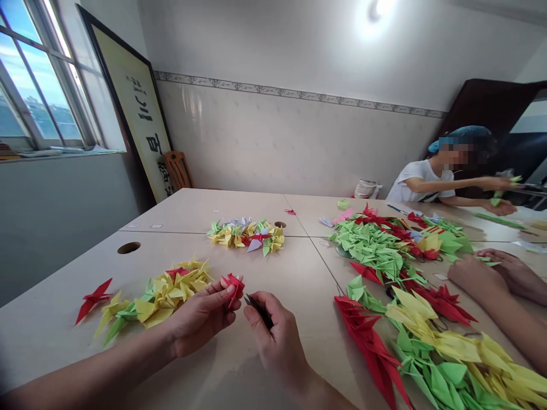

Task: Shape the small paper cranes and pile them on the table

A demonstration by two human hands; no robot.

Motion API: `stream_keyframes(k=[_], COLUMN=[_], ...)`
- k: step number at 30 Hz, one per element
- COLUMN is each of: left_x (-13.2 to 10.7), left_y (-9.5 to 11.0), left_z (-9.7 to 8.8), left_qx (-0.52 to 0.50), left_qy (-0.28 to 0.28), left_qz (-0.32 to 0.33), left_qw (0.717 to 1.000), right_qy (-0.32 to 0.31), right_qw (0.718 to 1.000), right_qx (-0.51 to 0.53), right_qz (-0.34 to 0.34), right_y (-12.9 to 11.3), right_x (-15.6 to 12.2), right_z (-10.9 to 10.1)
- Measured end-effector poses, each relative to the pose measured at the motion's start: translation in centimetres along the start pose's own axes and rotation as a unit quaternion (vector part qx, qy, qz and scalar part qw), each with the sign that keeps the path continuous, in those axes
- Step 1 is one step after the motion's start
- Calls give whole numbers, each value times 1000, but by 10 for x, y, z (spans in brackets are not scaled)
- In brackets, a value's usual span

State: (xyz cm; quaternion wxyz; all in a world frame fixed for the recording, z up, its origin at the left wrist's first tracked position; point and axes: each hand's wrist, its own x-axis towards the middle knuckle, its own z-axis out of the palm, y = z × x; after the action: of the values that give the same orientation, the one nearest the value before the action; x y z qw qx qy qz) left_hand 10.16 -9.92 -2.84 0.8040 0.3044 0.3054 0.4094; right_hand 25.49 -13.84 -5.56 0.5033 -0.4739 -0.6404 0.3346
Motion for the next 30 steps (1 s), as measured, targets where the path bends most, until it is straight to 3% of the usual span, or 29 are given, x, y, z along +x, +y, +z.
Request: stream_keyframes(k=[9, 13, 15, 19, 21, 23, 26, 30], left_x=[-2, -1, 0, 3, 4, 4, 1, -8], left_y=[-2, -2, 4, 41, 68, 93, 118, 139], left_z=[0, 2, 2, -3, -13, -27, -52, -68], left_qx=[15, 105, 189, 349, 453, 556, 682, 784], left_qy=[-35, -34, -26, -29, -8, 52, 109, 96], left_qz=[-1, 57, 114, 236, 258, 259, 193, 68], left_qw=[999, 992, 975, 906, 853, 788, 697, 609], right_qy=[-24, -21, -17, -21, -29, -33, -39, -38], right_qw=[1000, 1000, 999, 998, 996, 995, 995, 996], right_qx=[0, 7, 10, 18, 24, 31, 33, 26], right_qz=[1, 18, 29, 56, 75, 86, 85, 73], right_y=[0, 2, 5, 12, 15, 18, 20, 19], right_x=[1, 1, 1, 4, 6, 7, 8, 7], right_z=[-1, 0, 1, 2, 2, 2, 3, 3])
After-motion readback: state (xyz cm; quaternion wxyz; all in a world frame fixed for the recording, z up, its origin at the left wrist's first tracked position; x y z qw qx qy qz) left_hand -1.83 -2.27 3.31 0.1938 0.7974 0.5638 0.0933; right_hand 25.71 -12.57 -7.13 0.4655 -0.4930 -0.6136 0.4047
